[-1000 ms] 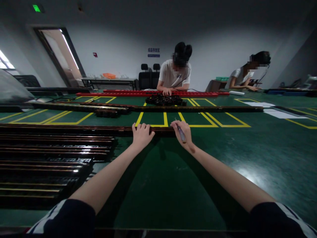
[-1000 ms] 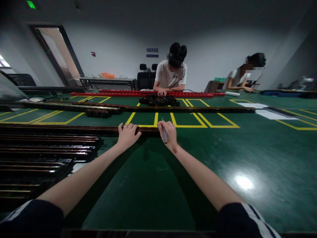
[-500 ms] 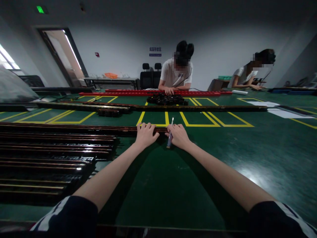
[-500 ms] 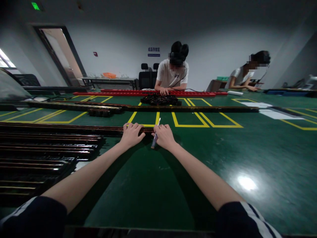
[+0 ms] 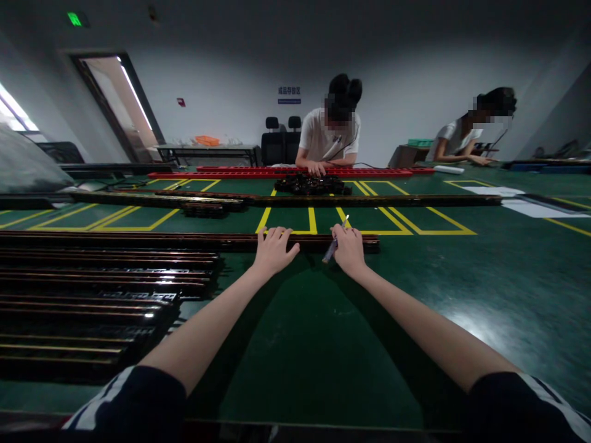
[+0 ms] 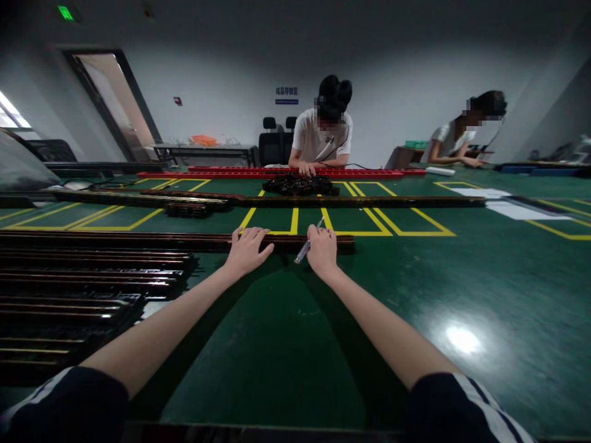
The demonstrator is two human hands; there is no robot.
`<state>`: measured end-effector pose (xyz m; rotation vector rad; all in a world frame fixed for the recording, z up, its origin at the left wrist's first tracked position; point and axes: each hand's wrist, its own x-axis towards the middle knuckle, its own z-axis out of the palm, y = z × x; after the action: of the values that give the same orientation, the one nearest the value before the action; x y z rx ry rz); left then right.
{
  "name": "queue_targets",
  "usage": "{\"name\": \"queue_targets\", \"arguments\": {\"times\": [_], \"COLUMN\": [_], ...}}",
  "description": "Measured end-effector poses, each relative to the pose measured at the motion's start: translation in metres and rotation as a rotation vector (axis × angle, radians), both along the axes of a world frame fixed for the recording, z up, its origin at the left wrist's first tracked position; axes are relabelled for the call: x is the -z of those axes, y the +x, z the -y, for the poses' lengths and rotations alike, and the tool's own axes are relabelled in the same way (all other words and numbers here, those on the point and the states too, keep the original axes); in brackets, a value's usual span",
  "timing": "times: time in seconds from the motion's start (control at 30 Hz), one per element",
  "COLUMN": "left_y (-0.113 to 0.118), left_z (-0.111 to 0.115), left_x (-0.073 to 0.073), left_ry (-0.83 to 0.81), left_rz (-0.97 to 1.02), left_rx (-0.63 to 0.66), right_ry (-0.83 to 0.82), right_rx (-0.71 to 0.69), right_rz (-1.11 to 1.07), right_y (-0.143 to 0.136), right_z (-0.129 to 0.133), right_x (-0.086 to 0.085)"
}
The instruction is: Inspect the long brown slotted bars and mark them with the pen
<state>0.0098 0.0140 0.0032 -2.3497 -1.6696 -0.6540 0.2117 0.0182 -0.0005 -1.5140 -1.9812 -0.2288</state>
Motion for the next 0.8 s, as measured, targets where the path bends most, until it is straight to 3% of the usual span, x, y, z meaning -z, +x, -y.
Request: {"name": "queue_targets", "arguments": {"times": [0.27, 0.63, 0.8], "left_y": [0.0008, 0.0012, 0.0006], "left_z": [0.0004, 0.0002, -0.0003], "left_x": [-0.0030, -0.0052, -0.0027], "left_ry": [-0.071, -0.112, -0.079], "left_rz": [-0.018, -0.027, -0.037], "left_rx": [-0.014, -0.012, 0.002], "right_ry": [-0.036, -0.085, -0.085], "right_rx": [-0.200, -0.078, -0.085], "right_rz": [0.001, 0.089, 0.070], "right_y": [0.0110, 0.0064, 0.0052], "right_z": [-0.0030, -0.0067, -0.0047], "right_x": [0.0047, 0.0030, 0.0031]}}
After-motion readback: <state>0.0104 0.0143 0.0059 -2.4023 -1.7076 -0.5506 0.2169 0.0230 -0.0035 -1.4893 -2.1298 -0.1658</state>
